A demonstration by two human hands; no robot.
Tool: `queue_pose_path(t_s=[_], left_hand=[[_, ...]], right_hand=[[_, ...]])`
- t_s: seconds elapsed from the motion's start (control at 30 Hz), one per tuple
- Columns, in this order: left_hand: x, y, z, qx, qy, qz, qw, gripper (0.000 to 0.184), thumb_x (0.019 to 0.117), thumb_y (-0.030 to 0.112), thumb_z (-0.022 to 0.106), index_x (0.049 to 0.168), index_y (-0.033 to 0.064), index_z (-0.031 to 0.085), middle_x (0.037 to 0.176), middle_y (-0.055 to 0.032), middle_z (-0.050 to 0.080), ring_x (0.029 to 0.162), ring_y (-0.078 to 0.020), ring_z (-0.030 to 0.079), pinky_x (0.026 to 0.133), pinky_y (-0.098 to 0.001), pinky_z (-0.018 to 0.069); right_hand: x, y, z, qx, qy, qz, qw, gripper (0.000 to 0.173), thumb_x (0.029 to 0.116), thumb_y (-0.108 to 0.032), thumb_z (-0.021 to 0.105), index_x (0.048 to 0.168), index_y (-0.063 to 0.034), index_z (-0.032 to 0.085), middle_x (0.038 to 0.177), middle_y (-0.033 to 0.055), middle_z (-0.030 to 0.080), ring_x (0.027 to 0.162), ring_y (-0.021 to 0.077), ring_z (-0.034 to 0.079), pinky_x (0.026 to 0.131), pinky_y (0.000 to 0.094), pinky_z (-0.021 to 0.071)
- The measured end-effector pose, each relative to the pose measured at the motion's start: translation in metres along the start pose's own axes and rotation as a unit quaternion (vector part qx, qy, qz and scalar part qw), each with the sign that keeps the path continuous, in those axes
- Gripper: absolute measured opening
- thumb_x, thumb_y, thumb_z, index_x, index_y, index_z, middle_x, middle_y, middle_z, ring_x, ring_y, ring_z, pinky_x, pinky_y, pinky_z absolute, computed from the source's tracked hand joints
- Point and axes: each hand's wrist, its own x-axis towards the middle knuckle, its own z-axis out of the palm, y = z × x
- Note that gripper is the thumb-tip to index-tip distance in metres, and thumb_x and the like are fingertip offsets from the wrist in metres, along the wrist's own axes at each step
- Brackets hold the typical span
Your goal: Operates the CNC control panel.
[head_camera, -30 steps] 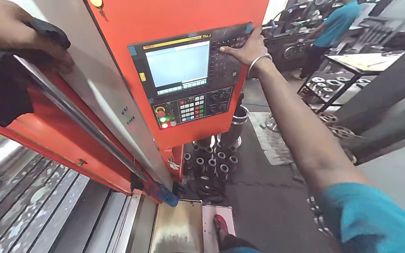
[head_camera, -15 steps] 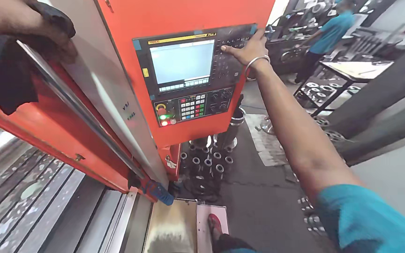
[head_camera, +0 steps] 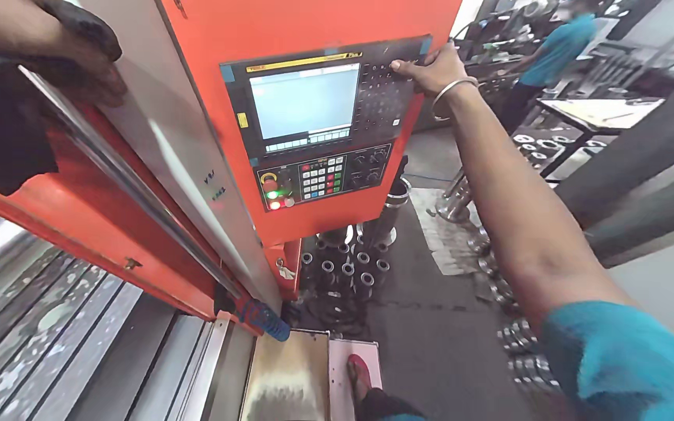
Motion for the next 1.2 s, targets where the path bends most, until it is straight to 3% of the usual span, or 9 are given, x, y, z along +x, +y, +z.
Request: queue_pose_path(t_s=[0.13, 0.33, 0.47, 0.57, 0.67, 0.77, 0.87, 1.1, 1.2], left_hand=[[0.0, 0.009, -0.002, -0.01, -0.074, -0.02, 0.997, 0.022, 0.0946, 0.013, 0.052, 0.075, 0.0158, 0.062, 0.073, 0.0034, 0.074, 0.061, 0.004, 0.065, 0.05, -0.0133, 0.0485], [0.03, -0.049, 0.003, -0.104, 0.019, -0.022, 0.994, 0.016, 0.0942, 0.016, 0.052, 0.082, 0.0157, 0.062, 0.072, 0.0063, 0.071, 0.057, 0.0065, 0.061, 0.047, -0.012, 0.0446], [0.009, -0.014, 0.004, -0.057, -0.003, -0.018, 0.998, 0.019, 0.0904, 0.01, 0.053, 0.074, 0.0176, 0.06, 0.069, 0.0071, 0.07, 0.059, 0.0054, 0.06, 0.048, -0.0132, 0.0449], [0.009, -0.014, 0.0, -0.014, 0.0, 0.058, 0.998, 0.011, 0.0884, 0.013, 0.062, 0.078, 0.0103, 0.064, 0.066, -0.0014, 0.064, 0.055, -0.0062, 0.059, 0.045, -0.0237, 0.0435], [0.005, -0.009, 0.006, -0.025, 0.032, 0.071, 0.997, 0.014, 0.0863, 0.012, 0.058, 0.073, 0.0119, 0.062, 0.062, 0.0015, 0.063, 0.052, -0.0035, 0.058, 0.043, -0.0207, 0.0437], [0.002, -0.008, 0.003, 0.008, 0.037, 0.031, 0.999, 0.015, 0.0887, 0.022, 0.06, 0.076, 0.0169, 0.065, 0.069, 0.0051, 0.069, 0.058, 0.001, 0.062, 0.048, -0.0189, 0.0479], [-0.017, 0.035, -0.005, 0.074, -0.041, -0.026, 0.996, 0.017, 0.0921, 0.023, 0.063, 0.077, 0.0215, 0.07, 0.076, 0.0068, 0.075, 0.067, 0.0034, 0.067, 0.056, -0.018, 0.053], [-0.007, 0.022, -0.015, 0.038, -0.078, -0.031, 0.996, 0.014, 0.0972, 0.019, 0.057, 0.091, 0.0144, 0.068, 0.086, 0.0005, 0.078, 0.074, -0.0014, 0.072, 0.062, -0.0193, 0.0577], [-0.01, 0.032, -0.016, 0.044, -0.089, -0.051, 0.994, 0.011, 0.0962, 0.019, 0.059, 0.094, 0.0142, 0.068, 0.088, 0.0019, 0.078, 0.078, -0.0012, 0.072, 0.067, -0.02, 0.0581]], right_hand=[[0.001, 0.001, -0.002, -0.005, -0.006, -0.01, 1.0, 0.107, 0.0749, -0.068, 0.081, 0.147, 0.0001, 0.04, 0.124, 0.0248, 0.066, 0.113, 0.0386, 0.066, 0.101, 0.0616, 0.05], [0.002, 0.001, -0.002, -0.014, -0.005, -0.016, 1.0, 0.107, 0.0756, -0.069, 0.079, 0.147, -0.0002, 0.04, 0.123, 0.0253, 0.066, 0.114, 0.0396, 0.066, 0.1, 0.0635, 0.0489], [-0.002, -0.002, -0.004, -0.025, -0.009, -0.006, 1.0, 0.107, 0.0765, -0.069, 0.078, 0.148, -0.0001, 0.039, 0.127, 0.0261, 0.064, 0.117, 0.0403, 0.064, 0.102, 0.0633, 0.0473], [-0.004, -0.004, -0.004, -0.027, -0.011, -0.004, 1.0, 0.103, 0.0773, -0.068, 0.078, 0.144, 0.0017, 0.043, 0.124, 0.027, 0.064, 0.115, 0.0415, 0.064, 0.101, 0.0643, 0.0467], [0.005, 0.003, -0.002, -0.028, -0.006, -0.014, 1.0, 0.105, 0.0738, -0.072, 0.078, 0.143, 0.0003, 0.046, 0.117, 0.0248, 0.068, 0.107, 0.0401, 0.068, 0.096, 0.0642, 0.0507], [0.002, 0.0, -0.003, -0.02, -0.014, -0.012, 1.0, 0.106, 0.0763, -0.069, 0.079, 0.147, -0.0004, 0.041, 0.121, 0.0261, 0.066, 0.109, 0.0408, 0.067, 0.098, 0.064, 0.0496], [-0.004, -0.003, -0.001, -0.014, -0.005, -0.004, 1.0, 0.104, 0.078, -0.067, 0.079, 0.148, -0.0012, 0.039, 0.123, 0.0261, 0.066, 0.112, 0.0412, 0.066, 0.099, 0.0635, 0.0489], [-0.023, 0.0, 0.008, -0.065, 0.016, -0.01, 0.998, 0.113, 0.0718, -0.067, 0.083, 0.151, -0.0024, 0.034, 0.13, 0.0284, 0.062, 0.12, 0.0472, 0.061, 0.099, 0.069, 0.0453], [-0.027, 0.006, 0.014, -0.082, 0.007, 0.01, 0.997, 0.118, 0.0697, -0.069, 0.084, 0.152, -0.0024, 0.032, 0.13, 0.0288, 0.062, 0.12, 0.0477, 0.061, 0.099, 0.0692, 0.0457]])
